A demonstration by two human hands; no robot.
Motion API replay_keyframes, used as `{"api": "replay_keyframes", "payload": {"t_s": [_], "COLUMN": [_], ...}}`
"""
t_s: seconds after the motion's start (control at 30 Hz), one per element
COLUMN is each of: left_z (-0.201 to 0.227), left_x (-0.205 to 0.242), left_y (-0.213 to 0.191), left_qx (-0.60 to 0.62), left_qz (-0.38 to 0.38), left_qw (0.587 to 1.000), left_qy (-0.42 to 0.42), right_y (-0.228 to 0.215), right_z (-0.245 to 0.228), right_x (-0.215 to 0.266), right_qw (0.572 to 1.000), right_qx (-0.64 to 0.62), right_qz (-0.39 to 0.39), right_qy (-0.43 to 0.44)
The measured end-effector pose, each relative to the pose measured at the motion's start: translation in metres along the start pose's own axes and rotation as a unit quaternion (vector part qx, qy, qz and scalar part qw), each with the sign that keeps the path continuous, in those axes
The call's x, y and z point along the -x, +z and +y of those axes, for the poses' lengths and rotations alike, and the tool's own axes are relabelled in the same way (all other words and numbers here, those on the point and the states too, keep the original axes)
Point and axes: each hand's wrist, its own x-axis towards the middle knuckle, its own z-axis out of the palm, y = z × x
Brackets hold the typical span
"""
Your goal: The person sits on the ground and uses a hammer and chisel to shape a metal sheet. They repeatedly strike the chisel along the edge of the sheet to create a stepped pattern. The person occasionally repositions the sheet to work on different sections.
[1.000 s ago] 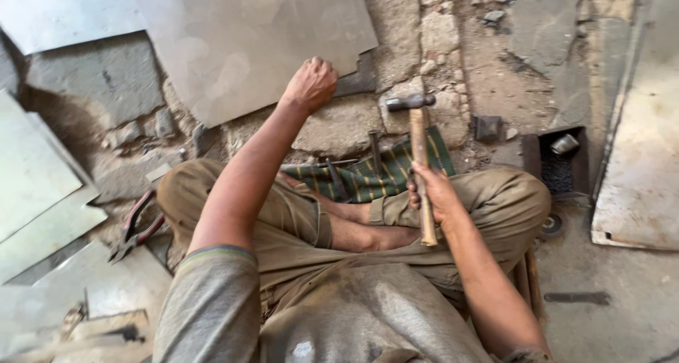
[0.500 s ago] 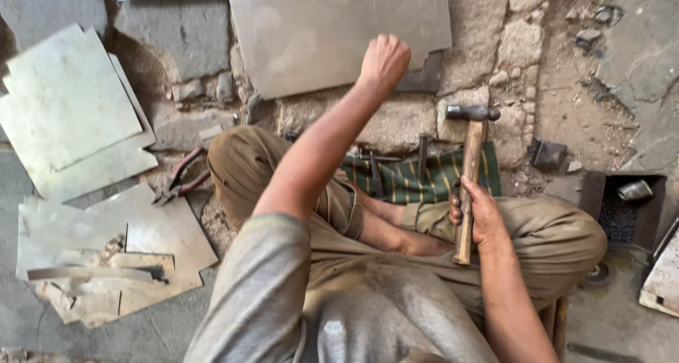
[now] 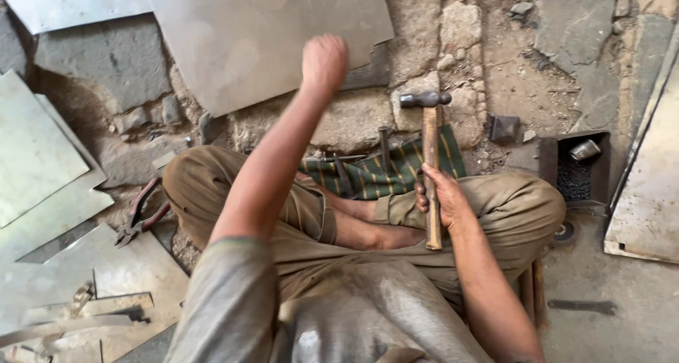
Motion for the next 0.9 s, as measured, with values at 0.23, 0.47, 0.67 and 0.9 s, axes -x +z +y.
{"api": "replay_keyframes", "payload": {"t_s": [0.23, 0.47, 0.67, 0.9], "left_z": [-0.015, 0.01, -0.01, -0.014], "left_x": [0.021, 0.058, 0.104, 0.112], "left_y": [0.0, -0.004, -0.035, 0.001], "left_qx": [0.367, 0.237, 0.501, 0.712], "left_qz": [-0.087, 0.069, -0.112, 0.133], "left_qw": [0.865, 0.964, 0.793, 0.433], "left_qy": [-0.331, -0.094, -0.328, -0.536], "right_y": [0.005, 0.014, 0.045, 0.107], "right_z": [-0.003, -0.014, -0.047, -0.07], "right_x": [-0.001, -0.021, -0.01, -0.02], "right_qw": [1.0, 0.995, 0.951, 0.713], "right_qx": [-0.003, -0.066, 0.272, 0.564], "right_qz": [-0.015, -0.075, 0.045, 0.051], "right_qy": [0.018, -0.025, -0.142, -0.414]}}
